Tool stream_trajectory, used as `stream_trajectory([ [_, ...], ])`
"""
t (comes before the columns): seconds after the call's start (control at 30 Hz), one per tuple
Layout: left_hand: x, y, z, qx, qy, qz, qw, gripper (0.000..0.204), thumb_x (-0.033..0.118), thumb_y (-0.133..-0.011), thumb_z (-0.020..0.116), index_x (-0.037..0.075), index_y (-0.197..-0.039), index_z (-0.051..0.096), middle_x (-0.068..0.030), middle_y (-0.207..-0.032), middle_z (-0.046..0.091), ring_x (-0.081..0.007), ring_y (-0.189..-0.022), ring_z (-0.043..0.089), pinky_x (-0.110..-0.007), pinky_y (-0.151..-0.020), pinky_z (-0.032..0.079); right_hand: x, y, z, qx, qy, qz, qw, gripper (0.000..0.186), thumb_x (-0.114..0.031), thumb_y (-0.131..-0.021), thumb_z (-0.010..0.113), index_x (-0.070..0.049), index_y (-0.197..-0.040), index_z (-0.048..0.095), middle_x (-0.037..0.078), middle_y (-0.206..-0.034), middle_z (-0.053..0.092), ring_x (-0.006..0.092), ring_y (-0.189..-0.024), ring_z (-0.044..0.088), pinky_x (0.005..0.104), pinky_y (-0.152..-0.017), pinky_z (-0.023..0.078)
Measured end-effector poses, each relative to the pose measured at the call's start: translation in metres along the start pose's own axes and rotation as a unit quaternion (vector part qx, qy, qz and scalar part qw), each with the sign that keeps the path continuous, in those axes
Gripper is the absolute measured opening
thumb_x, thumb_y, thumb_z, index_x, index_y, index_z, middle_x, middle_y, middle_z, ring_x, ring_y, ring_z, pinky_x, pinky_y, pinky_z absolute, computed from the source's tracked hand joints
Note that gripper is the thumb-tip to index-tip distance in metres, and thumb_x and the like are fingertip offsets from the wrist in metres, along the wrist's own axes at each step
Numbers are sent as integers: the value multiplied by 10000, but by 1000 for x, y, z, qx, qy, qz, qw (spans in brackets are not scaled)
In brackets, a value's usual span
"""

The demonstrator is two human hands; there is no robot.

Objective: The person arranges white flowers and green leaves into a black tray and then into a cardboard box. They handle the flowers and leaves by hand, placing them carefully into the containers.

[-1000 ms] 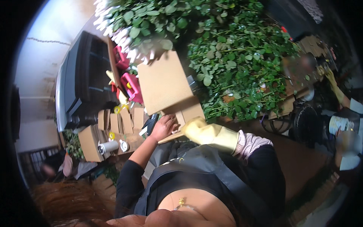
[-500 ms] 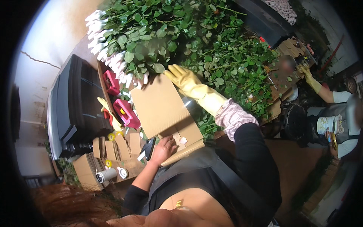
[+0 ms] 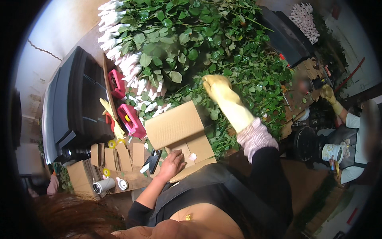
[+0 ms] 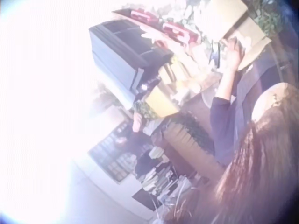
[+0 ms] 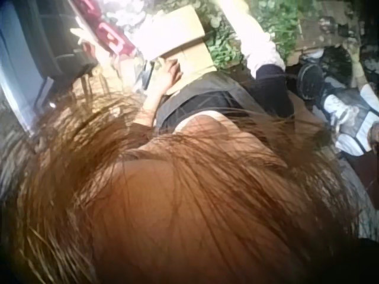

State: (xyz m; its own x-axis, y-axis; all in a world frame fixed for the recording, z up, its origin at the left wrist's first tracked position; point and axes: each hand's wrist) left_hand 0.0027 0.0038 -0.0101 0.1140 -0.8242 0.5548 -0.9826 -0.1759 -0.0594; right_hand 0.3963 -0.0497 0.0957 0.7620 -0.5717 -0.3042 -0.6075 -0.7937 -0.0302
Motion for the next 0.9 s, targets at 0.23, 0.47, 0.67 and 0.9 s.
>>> stream_trajectory([
  [0.23, -2, -1, 1, -2, -27, -16, 1000, 438, 207, -808, 779, 45, -1198, 660, -118, -1335, 597, -361, -1334, 479, -558, -1137, 378, -31, -45, -42, -236, 332, 26, 913, 330, -195, -974, 641, -52, -1271, 658, 74, -1400, 612, 204, -1255, 593, 328, -1040, 460],
  [0.47, -2, 0, 2, -29, -77, -31, 996, 466, 268, -815, 785, 85, -1226, 666, -74, -1369, 583, -342, -1357, 466, -617, -1125, 363, 37, -5, -56, -39, 98, -87, 991, 228, -267, -1013, 560, -75, -1042, 680, 145, -1005, 718, 298, -835, 705, 426, -765, 584],
  [0.67, -3, 8, 2, -31, -65, -45, 996, 471, 273, -819, 785, 89, -1235, 665, -73, -1379, 578, -341, -1373, 456, -567, -1119, 389, -2, -36, 13, -197, 241, -2, 950, 220, -223, -988, 605, -137, -1170, 695, 95, -1240, 675, 254, -1096, 679, 386, -971, 541],
  [0.9, -3, 11, 4, -9, -57, -38, 998, 468, 228, -820, 788, 81, -1247, 666, -110, -1354, 605, -374, -1342, 494, -454, -1093, 454, -15, -58, -12, -177, 283, 48, 942, 355, -105, -918, 677, -175, -1265, 654, 68, -1363, 633, 249, -1292, 571, 426, -1145, 360],
])
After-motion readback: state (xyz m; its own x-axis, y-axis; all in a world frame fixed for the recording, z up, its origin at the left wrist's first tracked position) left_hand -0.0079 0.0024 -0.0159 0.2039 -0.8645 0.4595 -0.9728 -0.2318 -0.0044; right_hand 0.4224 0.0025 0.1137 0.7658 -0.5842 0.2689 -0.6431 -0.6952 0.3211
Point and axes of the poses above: each hand's wrist, its own y-axis away from the middle knuckle, its own z-axis out of the palm, x = y × z
